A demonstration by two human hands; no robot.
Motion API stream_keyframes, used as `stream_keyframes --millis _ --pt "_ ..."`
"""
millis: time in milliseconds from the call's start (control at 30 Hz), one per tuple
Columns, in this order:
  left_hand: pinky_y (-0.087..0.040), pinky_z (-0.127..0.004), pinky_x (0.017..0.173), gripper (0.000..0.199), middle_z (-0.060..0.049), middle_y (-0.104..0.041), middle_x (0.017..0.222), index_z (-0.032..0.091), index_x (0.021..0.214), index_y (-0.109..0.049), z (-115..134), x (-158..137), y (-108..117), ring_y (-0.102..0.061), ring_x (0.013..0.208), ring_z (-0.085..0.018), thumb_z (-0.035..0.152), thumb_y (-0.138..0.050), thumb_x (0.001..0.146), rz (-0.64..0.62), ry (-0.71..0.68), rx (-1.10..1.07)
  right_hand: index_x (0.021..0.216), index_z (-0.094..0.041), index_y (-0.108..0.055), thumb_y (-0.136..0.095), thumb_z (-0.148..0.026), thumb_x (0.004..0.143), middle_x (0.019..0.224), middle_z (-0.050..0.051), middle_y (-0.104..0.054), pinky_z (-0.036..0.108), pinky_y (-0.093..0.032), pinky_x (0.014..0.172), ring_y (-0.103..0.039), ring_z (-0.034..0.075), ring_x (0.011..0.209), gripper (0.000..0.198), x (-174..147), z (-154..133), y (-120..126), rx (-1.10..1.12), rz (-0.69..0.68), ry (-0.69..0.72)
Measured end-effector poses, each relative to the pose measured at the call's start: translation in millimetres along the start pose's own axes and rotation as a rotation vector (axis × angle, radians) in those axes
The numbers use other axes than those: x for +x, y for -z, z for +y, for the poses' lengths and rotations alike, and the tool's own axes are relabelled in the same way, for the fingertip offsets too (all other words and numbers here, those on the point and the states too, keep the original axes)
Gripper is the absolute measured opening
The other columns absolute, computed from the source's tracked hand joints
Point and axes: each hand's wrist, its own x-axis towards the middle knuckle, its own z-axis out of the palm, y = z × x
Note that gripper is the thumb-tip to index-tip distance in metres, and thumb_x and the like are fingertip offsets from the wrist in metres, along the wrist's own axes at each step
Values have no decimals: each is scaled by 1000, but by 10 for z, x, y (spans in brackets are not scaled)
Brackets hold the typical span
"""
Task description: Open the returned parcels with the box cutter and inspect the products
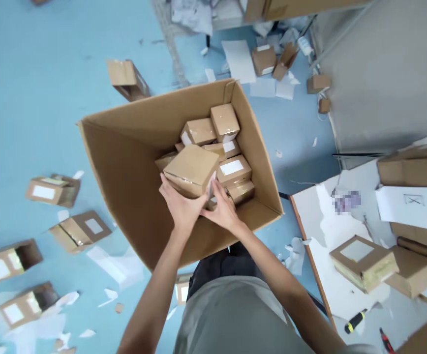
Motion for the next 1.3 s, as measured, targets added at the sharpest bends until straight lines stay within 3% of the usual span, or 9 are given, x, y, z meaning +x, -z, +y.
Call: stream_keyframes --millis 200,300,400,533,733,900,1067,1167,1300 --pt "-55 -56 132 118 -21 -50 173 32 182 -29 1116 -1246 56 -55 165 -40 59 -96 89 -388 -301 -466 192 -32 -5 -84 -48 102 194 17 -30 65 -39 143 -33 39 180 120 -1427 -151 1179 -82 550 21" --pt "-63 -52 123 76 -17 -60 162 31 168 -53 1600 -1771 -179 -67 151 -35 59 -80 103 -655 -423 -572 191 -32 -15 -73 -54 110 188 17 -43 66 -44 140 -43 39 175 102 -2080 -73 1889 -161 790 -142" --pt "-59 -53 129 77 -18 -53 169 30 174 -50 2096 -2333 -490 -61 159 -36 55 -76 106 -884 -615 -497 190 -29 -19 -60 -58 116 183 18 -50 63 -48 137 -49 37 170 89 -2797 170 2435 -122 964 -276" --pt "-43 -61 143 82 -16 -42 182 33 179 -48 2736 -3270 -818 -43 173 -42 46 -79 104 -1105 -872 -417 190 -27 -23 -58 -61 117 181 19 -53 60 -48 137 -51 35 169 87 -3881 522 2786 -26 1189 -376" --pt "-57 -57 134 86 -13 -41 188 37 187 -27 3407 -4832 -1375 -45 173 -36 42 -68 111 -1524 -860 -559 187 -35 -34 -64 -61 115 182 14 -51 66 -43 139 -45 36 174 82 -5484 1013 3193 -159 1533 -615" --pt "-46 -60 142 84 -16 -42 188 25 182 -41 3463 -5826 -2373 -43 175 -39 43 -74 106 -1733 -873 -412 186 -28 -37 -61 -67 113 181 20 -53 65 -46 136 -50 37 170 86 -6170 1982 3322 -97 1603 -802" --pt "-37 -62 145 88 -24 -51 181 13 173 -52 3095 -6243 -3249 -46 173 -43 31 -83 93 -1769 -834 -105 173 -11 -52 -55 -75 108 165 29 -66 57 -56 126 -64 37 156 91 -6083 3109 3219 82 1532 -952" --pt "-46 -62 139 68 -23 -65 168 15 158 -67 2867 -6085 -3303 -59 163 -42 27 -77 93 -1774 -860 -70 165 -11 -61 -53 -71 108 157 28 -71 57 -56 125 -67 36 151 83 -5951 3419 3213 100 1441 -939" --pt "-66 -51 120 53 -19 -71 163 19 153 -73 2626 -5409 -2937 -76 142 -34 37 -68 103 -1734 -698 -158 156 -8 -67 -53 -67 108 165 33 -62 70 -43 134 -55 43 163 77 -5785 3305 3342 -45 1502 -831"
